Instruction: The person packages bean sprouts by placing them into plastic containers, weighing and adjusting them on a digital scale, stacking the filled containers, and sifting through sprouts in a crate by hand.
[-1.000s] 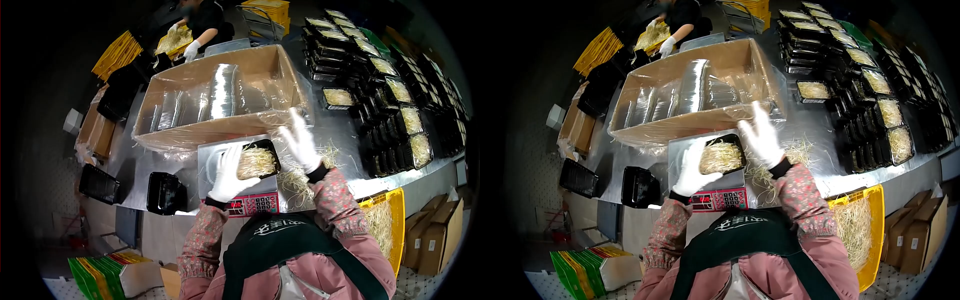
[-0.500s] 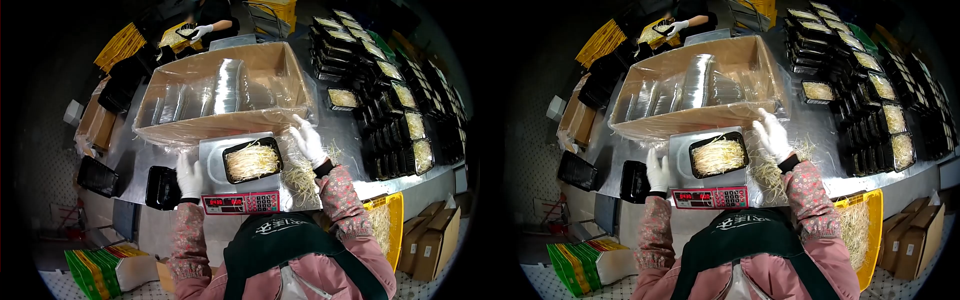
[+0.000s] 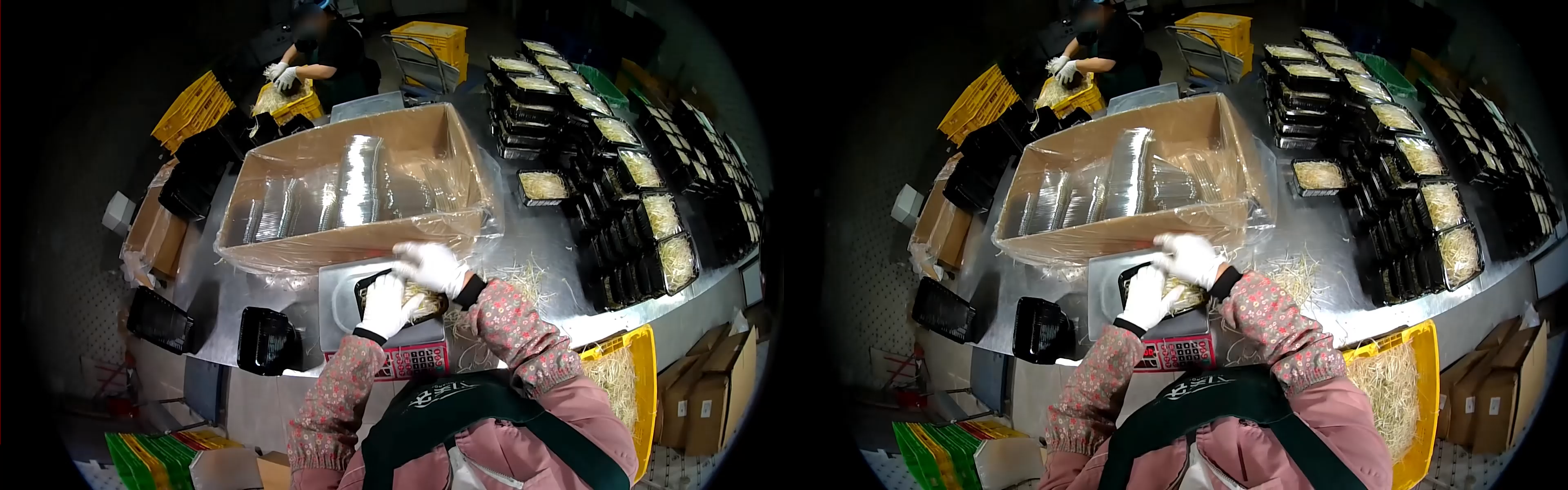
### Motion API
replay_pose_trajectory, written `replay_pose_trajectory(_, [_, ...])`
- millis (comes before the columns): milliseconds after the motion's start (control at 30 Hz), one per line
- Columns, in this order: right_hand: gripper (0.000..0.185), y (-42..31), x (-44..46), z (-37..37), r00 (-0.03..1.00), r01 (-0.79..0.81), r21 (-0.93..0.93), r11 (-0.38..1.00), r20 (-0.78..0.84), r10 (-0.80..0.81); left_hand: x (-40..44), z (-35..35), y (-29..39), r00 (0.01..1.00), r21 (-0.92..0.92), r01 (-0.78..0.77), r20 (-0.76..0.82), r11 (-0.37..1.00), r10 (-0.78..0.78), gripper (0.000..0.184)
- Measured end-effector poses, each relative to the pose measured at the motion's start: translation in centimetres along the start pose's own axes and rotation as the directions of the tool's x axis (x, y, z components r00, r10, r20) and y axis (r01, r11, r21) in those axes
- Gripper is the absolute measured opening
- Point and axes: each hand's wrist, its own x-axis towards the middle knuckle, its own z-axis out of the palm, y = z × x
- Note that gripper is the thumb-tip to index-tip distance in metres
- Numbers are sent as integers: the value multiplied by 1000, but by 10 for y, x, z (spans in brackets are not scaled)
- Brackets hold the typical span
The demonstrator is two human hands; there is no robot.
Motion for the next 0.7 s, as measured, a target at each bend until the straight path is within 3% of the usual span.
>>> replay_pose_trajectory(33, [51, 11, 12, -12, 989, -23, 56, 998, -143, 31, -1, -3, 4, 997, 19, -40, -62, 999, 41, 62])
replay_pose_trajectory(133, [53, 55, 45, -62, 848, -214, -193, 958, -523, 84, -2, -14, 11, 997, 59, 10, 76, 998, -14, 78])
replay_pose_trajectory(167, [53, 75, 56, -74, 849, -338, -276, 900, -502, 165, -2, -16, 12, 993, 60, 24, 113, 998, -31, 82])
replay_pose_trajectory(233, [39, 99, 72, -84, 868, -494, -415, 764, -283, 408, 4, -21, 17, 985, 76, 56, 158, 996, -68, 84])
replay_pose_trajectory(333, [32, 117, 83, -79, 875, -467, -332, 819, -306, 375, 7, -20, 18, 975, 87, 86, 197, 992, -102, 88])
replay_pose_trajectory(433, [28, 119, 83, -86, 813, -567, -197, 800, -288, 506, 2, -17, 16, 978, 76, 83, 187, 994, -96, 88])
replay_pose_trajectory(533, [28, 157, 94, -94, 830, -521, 151, 840, -139, 540, -2, -14, 15, 988, 39, 83, 125, 996, -87, 89])
replay_pose_trajectory(700, [26, 157, 83, -97, 811, -492, 204, 847, -247, 530, -3, -15, 15, 995, -66, 97, 34, 993, -95, 85])
